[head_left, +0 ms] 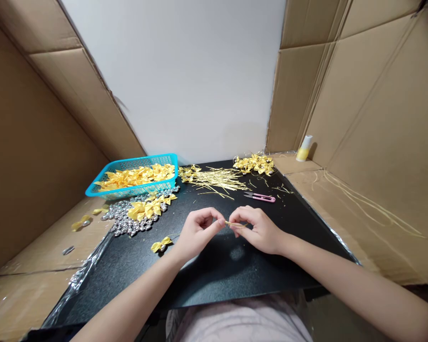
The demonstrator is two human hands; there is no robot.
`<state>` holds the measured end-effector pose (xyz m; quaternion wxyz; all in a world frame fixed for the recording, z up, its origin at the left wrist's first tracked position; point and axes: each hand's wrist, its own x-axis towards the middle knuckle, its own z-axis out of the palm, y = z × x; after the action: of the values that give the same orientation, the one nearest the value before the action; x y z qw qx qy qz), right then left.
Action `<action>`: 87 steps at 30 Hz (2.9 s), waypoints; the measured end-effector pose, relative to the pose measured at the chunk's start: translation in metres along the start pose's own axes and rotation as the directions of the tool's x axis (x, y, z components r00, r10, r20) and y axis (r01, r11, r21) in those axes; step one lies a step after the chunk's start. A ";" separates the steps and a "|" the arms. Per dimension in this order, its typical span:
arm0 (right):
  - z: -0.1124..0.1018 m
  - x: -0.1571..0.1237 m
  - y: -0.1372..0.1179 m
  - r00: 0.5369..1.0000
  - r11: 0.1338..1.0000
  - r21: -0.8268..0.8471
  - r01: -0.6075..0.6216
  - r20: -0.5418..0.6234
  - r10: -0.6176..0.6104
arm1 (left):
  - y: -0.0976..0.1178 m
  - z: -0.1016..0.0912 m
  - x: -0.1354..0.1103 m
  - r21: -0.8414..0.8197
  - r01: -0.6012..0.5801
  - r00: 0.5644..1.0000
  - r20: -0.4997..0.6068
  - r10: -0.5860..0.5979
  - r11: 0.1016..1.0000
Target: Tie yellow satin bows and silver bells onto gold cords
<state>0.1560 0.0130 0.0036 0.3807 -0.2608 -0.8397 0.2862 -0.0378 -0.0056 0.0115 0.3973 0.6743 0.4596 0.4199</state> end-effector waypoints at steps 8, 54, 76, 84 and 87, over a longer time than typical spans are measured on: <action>-0.001 0.000 -0.001 0.999 0.999 0.043 -0.020 0.028 0.019 | 0.006 0.000 0.004 -0.205 0.147 0.988 0.074 -0.134 0.968; -0.014 0.004 0.007 0.957 0.825 0.487 -0.288 0.186 0.224 | 0.007 -0.008 -0.001 -0.047 0.093 0.991 0.096 -0.089 0.995; 0.001 0.001 0.003 0.944 0.891 0.317 -0.325 0.057 0.324 | 0.010 -0.003 -0.009 0.155 -0.059 0.996 0.081 0.047 0.986; 0.002 -0.003 0.003 0.980 1.000 -0.013 -0.022 -0.200 0.019 | 0.007 0.005 -0.006 -0.211 0.124 0.992 0.060 -0.113 0.970; 0.002 -0.005 0.005 0.973 0.980 -0.189 0.066 -0.204 -0.105 | 0.004 0.006 -0.003 -0.265 0.147 0.987 -0.021 -0.158 0.953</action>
<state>0.1580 0.0127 -0.0032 0.4554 -0.2868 -0.8270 0.1625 -0.0321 -0.0109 0.0129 0.5047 0.5693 0.4587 0.4592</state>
